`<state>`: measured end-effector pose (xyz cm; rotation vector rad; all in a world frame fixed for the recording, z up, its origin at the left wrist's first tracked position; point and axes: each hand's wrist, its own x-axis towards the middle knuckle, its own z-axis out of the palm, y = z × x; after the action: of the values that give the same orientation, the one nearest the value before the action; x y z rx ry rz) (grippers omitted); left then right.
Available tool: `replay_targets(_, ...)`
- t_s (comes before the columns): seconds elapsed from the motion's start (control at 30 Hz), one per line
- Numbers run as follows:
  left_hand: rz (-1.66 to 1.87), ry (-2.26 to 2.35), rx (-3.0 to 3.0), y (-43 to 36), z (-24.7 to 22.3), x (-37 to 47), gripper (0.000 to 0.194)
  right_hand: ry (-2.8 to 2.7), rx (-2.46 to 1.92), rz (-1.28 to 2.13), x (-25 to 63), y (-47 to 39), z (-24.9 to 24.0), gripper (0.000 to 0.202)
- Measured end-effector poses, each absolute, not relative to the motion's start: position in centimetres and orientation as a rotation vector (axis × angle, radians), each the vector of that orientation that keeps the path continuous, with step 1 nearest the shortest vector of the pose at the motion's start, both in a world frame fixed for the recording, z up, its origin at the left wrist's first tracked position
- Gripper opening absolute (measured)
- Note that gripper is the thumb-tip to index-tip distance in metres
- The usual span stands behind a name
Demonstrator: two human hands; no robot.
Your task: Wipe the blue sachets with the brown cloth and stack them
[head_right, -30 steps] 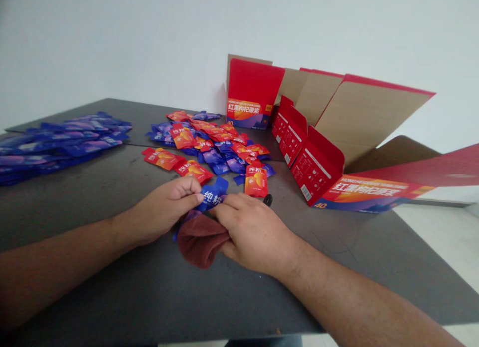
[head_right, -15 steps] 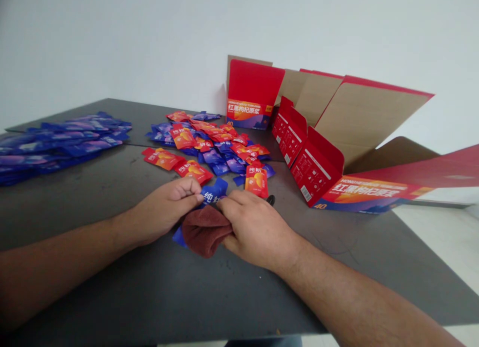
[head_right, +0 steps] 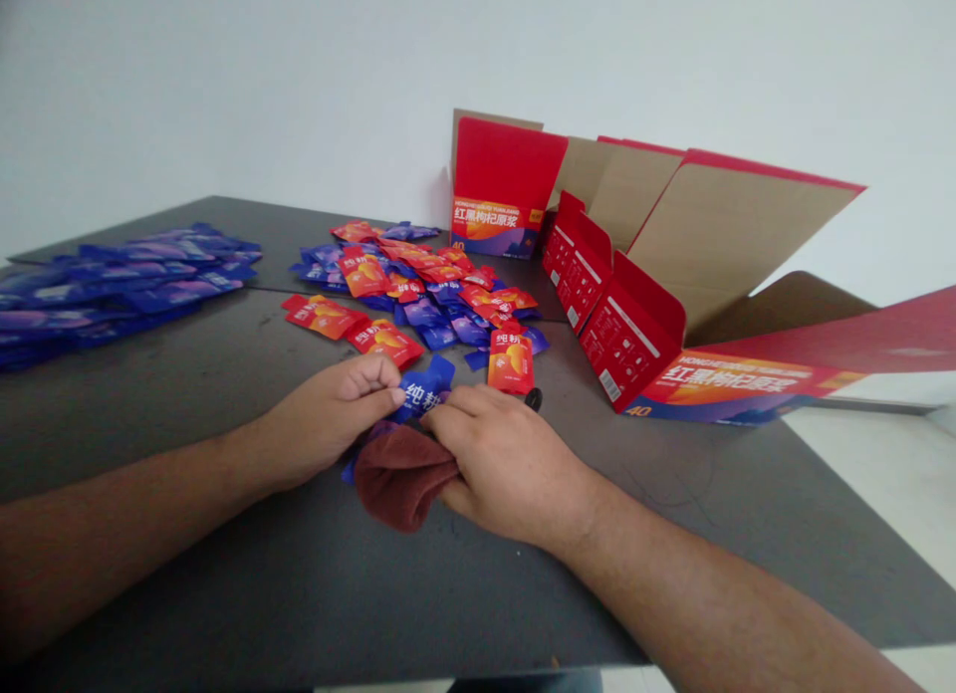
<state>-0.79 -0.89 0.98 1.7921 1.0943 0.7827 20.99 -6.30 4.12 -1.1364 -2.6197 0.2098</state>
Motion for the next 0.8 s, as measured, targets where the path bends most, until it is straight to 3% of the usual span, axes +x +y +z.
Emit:
replay_targets(0.3, 0.799, 1.099, 1.814, -0.89, 1.10, -0.74, 0.017, -2.638, -1.110, 0.203, 20.93, -6.48, 4.10, 0.024)
replay_targets(0.47, 0.794, 1.113, 1.723, -0.94, 0.94, -0.65, 0.015, -2.446, -1.344, 0.106, 21.43, -6.02, 3.97, 0.017)
replay_targets(0.63, 0.768, 1.081, 1.789, -1.03, 1.27, -0.71, 0.016, -2.552, -1.198, 0.206, 21.42, -6.18, 4.12, 0.019)
replay_targets(0.8, 0.754, 1.049, 1.726, -1.08, 1.20, -0.91, 0.014, -2.322, -1.364, 0.138, 21.84, -5.56, 4.13, 0.016)
